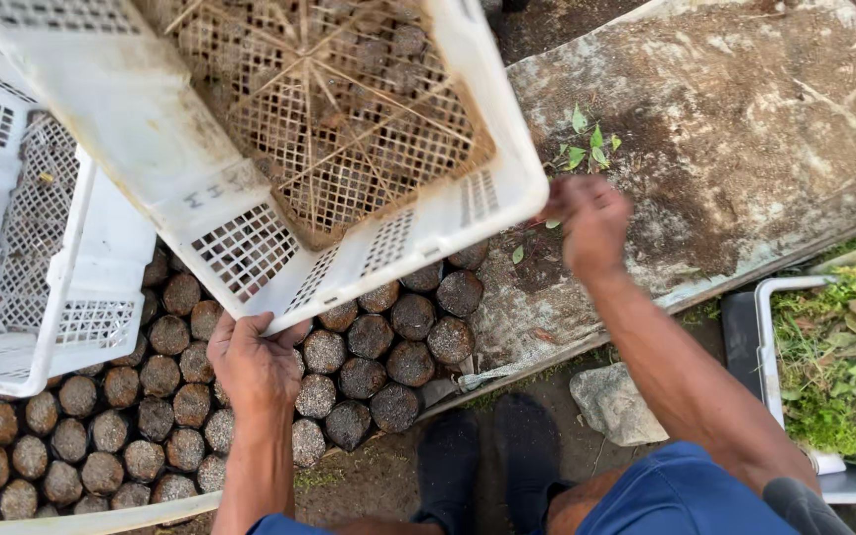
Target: The person picks small potted seedlings from a large tray and places them into a white plastic crate. They also gather loose leaves and debris from the tray surface and deposit them into a separate bin.
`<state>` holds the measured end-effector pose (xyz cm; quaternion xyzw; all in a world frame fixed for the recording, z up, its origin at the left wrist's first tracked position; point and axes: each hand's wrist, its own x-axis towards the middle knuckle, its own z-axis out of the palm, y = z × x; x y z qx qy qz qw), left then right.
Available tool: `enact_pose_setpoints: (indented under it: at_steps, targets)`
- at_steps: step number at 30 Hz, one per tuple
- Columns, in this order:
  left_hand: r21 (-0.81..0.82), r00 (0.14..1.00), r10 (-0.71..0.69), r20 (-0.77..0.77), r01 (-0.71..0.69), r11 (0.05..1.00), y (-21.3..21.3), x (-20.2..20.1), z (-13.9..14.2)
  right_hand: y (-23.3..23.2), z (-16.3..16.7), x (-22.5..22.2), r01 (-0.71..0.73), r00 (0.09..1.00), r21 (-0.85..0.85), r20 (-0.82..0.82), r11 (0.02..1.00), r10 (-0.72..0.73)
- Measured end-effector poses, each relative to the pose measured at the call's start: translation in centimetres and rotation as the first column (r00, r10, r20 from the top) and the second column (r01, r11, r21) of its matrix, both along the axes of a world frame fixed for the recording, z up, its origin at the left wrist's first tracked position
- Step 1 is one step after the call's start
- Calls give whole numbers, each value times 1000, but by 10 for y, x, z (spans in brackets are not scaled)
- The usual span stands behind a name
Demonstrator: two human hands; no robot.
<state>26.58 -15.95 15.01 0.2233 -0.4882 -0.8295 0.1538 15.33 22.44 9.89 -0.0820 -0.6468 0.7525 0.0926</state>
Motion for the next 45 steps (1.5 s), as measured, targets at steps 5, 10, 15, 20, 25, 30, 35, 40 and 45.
enact_pose_setpoints:
  at_steps: [5, 10, 15, 20, 25, 30, 35, 40, 45]
  targets:
    - [-102, 998, -15, 57, 21, 995, 0, 8, 7, 68, 73, -41, 61, 869, 15, -493, 998, -46]
    - [-243, 999, 19, 30, -11, 970, -36, 7, 18, 96, 26, -80, 140, 905, 456, -419, 879, 73]
    - [-398, 1000, -3, 30, 14, 917, -102, 7, 24, 81, -93, -51, -6, 954, 974, -62, 226, 294]
    - [-493, 987, -80, 139, 139, 859, -152, -9, 9, 61, -131, -76, -264, 909, 960, 216, 92, 357]
    - [-599, 902, -7, 432, 293, 745, -178, -33, 6, 32, -122, -153, -411, 850, 911, 372, 28, 372]
    - [-809, 818, 272, 507, 561, -179, -137, -58, 20, 14, -150, -171, -285, 874, 956, 286, -64, 393]
    - [-894, 933, -94, 346, 359, 268, -8, -82, 61, 39, -175, -148, -164, 952, 953, 85, 256, 294]
    - [-885, 579, -687, 438, 414, -216, 132, -81, 68, 125, -162, -129, -71, 997, 979, 72, 189, 6]
    - [-630, 53, -715, 697, 522, -575, 213, -83, 23, 155, -151, -169, -270, 957, 939, 286, 211, -45]
